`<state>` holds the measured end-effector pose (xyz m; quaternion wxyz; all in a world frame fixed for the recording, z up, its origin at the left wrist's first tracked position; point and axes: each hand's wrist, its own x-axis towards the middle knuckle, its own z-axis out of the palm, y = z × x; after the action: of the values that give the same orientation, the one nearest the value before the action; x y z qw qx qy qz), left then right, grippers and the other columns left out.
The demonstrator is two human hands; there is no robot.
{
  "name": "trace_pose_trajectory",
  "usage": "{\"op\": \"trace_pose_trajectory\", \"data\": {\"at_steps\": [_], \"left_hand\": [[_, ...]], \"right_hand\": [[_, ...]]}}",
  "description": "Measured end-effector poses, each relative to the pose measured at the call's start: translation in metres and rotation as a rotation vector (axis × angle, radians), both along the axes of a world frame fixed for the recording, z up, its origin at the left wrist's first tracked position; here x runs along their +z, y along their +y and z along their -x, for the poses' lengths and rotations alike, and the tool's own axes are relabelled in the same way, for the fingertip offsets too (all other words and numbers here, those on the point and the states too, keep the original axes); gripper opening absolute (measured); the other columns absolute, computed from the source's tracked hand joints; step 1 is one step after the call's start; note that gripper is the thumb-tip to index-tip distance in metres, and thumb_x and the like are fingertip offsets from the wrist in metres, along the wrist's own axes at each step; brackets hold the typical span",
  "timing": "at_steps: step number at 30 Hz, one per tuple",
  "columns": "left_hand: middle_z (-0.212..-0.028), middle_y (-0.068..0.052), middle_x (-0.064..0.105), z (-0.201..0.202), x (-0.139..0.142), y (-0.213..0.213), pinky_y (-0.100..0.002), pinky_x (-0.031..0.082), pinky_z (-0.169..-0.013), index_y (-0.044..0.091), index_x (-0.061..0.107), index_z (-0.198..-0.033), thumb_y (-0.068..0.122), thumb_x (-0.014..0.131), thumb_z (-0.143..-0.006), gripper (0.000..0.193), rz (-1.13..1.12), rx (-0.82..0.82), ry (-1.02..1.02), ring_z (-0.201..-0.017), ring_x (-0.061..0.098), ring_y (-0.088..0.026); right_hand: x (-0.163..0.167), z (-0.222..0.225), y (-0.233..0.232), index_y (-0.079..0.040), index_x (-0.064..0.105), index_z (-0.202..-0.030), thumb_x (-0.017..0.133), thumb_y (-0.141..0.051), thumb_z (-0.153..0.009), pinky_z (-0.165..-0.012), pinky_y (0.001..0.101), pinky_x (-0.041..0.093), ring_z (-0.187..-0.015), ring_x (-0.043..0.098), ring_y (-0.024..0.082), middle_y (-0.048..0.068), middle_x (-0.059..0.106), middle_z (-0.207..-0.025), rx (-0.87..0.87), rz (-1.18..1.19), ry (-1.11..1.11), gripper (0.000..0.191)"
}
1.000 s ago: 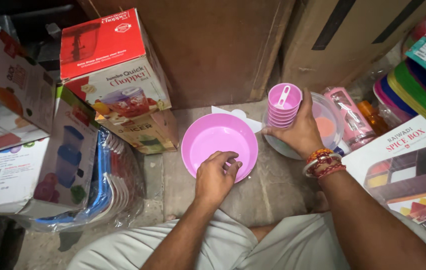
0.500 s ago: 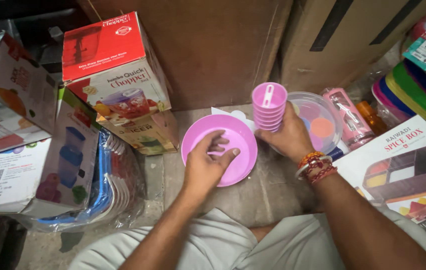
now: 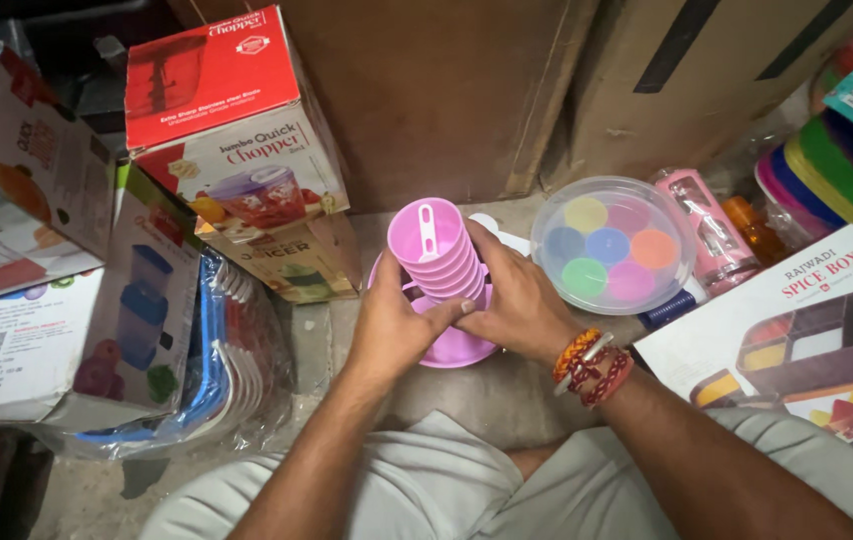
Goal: The person assembles a pink multi-compartment container by placing small pink cups into a pink base, then adds a lid. They then handle a separate round container with colorful compartments, rotating and inspecting it.
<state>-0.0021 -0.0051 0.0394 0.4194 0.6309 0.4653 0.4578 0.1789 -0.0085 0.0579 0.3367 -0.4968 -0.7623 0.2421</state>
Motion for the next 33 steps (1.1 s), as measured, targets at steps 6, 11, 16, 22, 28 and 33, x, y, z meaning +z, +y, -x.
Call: {"op": "trace_pose_trajectory", "data": {"at_steps": [6, 11, 16, 22, 28, 33], "left_hand": [[-0.130, -0.017, 0.068, 0.002, -0.001, 0.005, -0.038, 0.058, -0.099, 0.000, 0.048, -0.139, 0.021, 0.093, -0.067, 0.087, 0.019, 0.085, 0.112, -0.119, 0.071, -0.027], [-0.127, -0.015, 0.071, 0.001, 0.005, 0.001, -0.037, 0.059, -0.097, 0.001, 0.051, -0.139, 0.025, 0.093, -0.067, 0.087, 0.053, 0.165, 0.105, -0.116, 0.073, -0.025], [-0.130, -0.016, 0.069, 0.015, 0.010, 0.005, -0.038, 0.061, -0.099, 0.001, 0.048, -0.138, 0.026, 0.093, -0.071, 0.085, -0.025, 0.225, -0.045, -0.120, 0.072, -0.026], [-0.122, -0.017, 0.073, 0.019, 0.010, 0.004, -0.040, 0.057, -0.095, 0.003, 0.049, -0.137, 0.027, 0.093, -0.069, 0.084, -0.042, 0.327, 0.178, -0.115, 0.072, -0.030], [-0.119, -0.019, 0.073, 0.017, 0.008, 0.005, -0.043, 0.054, -0.097, 0.004, 0.051, -0.135, 0.024, 0.092, -0.069, 0.081, -0.030, 0.374, 0.224, -0.115, 0.071, -0.034], [-0.120, -0.020, 0.072, 0.019, 0.005, 0.006, -0.043, 0.054, -0.098, 0.003, 0.049, -0.137, 0.023, 0.090, -0.070, 0.082, -0.020, 0.364, 0.200, -0.116, 0.071, -0.034]], "right_hand": [[-0.006, 0.001, 0.004, 0.002, 0.033, -0.152, 0.082, -0.020, -0.071, -0.105, 0.0479, 0.048, -0.128, 0.059, 0.043, 0.029, 0.060, -0.137, 0.008, -0.060, -0.016, 0.097], [-0.011, 0.001, 0.002, -0.005, 0.040, -0.151, 0.082, -0.024, -0.076, -0.100, 0.0476, 0.050, -0.120, 0.063, 0.041, 0.023, 0.067, -0.131, -0.011, 0.015, -0.159, 0.088], [-0.024, 0.000, 0.004, -0.001, 0.040, -0.148, 0.090, -0.034, -0.071, -0.096, 0.0478, 0.051, -0.115, 0.064, 0.041, 0.026, 0.063, -0.128, -0.090, 0.023, -0.171, 0.097], [-0.048, 0.009, 0.004, -0.003, 0.047, -0.144, 0.085, -0.034, -0.073, -0.094, 0.0412, 0.055, -0.112, 0.068, 0.034, 0.020, 0.061, -0.138, -0.068, 0.239, -0.025, 0.086], [-0.076, 0.017, -0.006, 0.000, 0.049, -0.142, 0.084, -0.025, -0.076, -0.107, 0.0412, 0.044, -0.130, 0.055, 0.036, 0.022, 0.057, -0.140, 0.112, 0.248, -0.156, 0.079], [-0.075, 0.014, 0.001, -0.003, 0.052, -0.141, 0.085, -0.026, -0.075, -0.110, 0.0398, 0.045, -0.131, 0.057, 0.034, 0.020, 0.058, -0.141, 0.176, 0.262, -0.193, 0.077]]}}
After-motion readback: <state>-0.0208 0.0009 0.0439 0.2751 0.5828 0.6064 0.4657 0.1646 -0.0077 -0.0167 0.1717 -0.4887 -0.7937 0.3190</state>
